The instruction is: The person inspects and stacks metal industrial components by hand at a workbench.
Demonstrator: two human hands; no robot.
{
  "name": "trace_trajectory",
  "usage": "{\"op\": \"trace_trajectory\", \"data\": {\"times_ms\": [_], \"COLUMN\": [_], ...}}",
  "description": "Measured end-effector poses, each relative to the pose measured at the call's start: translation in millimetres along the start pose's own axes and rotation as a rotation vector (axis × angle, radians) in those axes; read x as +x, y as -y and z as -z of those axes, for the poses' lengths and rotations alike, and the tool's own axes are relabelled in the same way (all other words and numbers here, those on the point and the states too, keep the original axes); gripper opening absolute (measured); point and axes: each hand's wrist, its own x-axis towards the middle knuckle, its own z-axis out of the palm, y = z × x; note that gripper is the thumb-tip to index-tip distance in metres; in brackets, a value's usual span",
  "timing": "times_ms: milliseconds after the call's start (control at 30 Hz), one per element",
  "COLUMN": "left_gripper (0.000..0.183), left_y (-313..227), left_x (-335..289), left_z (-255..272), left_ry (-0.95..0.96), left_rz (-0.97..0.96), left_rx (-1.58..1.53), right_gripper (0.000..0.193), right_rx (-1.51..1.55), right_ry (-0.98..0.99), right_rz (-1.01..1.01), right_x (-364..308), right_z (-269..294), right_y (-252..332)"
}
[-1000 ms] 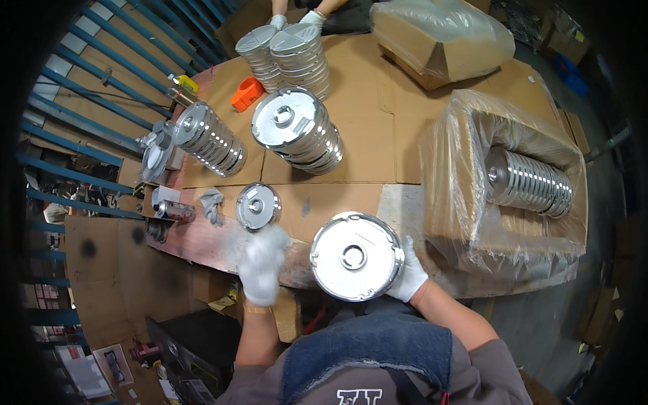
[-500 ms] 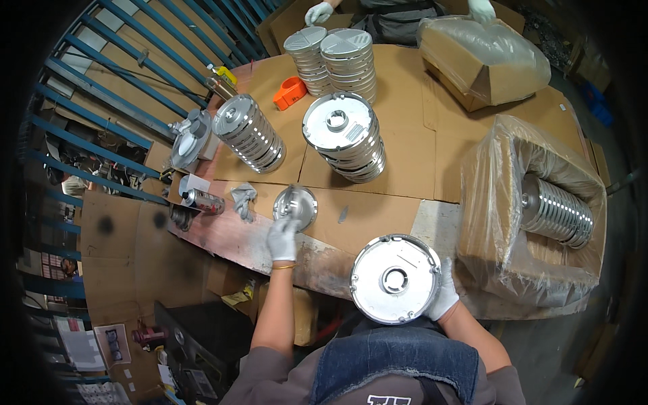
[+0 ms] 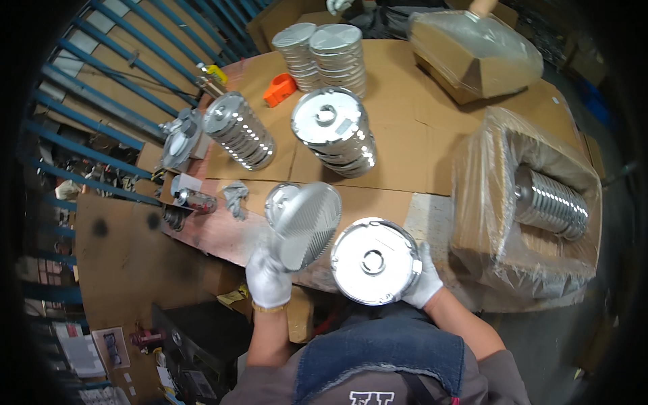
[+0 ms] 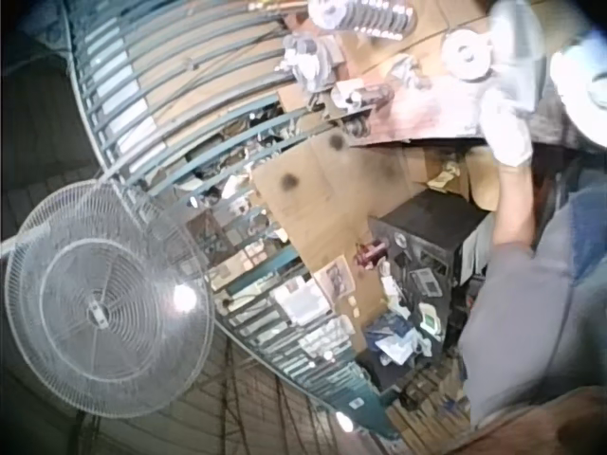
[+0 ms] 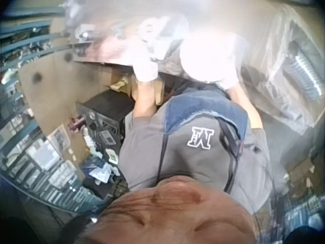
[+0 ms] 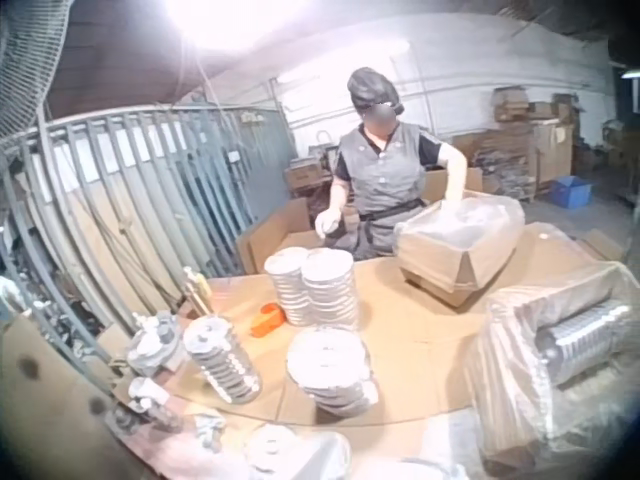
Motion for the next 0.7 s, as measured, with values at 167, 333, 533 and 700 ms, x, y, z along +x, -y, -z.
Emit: {"op": "trace_trajectory", "data": {"times_ms": [167, 333, 533, 700], "left_gripper": [0.021, 0.011, 0.026, 0.027], "left_y": [-28, -38, 86, 154], "left_x": [0, 11, 66, 57], "left_z": [-59, -67, 38, 86], "left_ry": [0.755, 0.734, 0.018, 0.073], "left_rz": [-0.48, -0.514, -0.094, -0.096], "left_rx": [0.967, 0.87, 1.15, 1.655], "right_gripper": [0.086, 0.089, 0.088, 0.089], "right_rx": [-0.105, -0.049, -0.117, -0.167], "right_ry": [0.033, -0.012, -0.002, 0.015], "right_rz": [0.042, 0.079, 0.182, 0.223], "right_x": [1, -4, -14, -17], "right_z": [-6, 9, 9, 21], "right_y": [-1, 5, 8, 14]}}
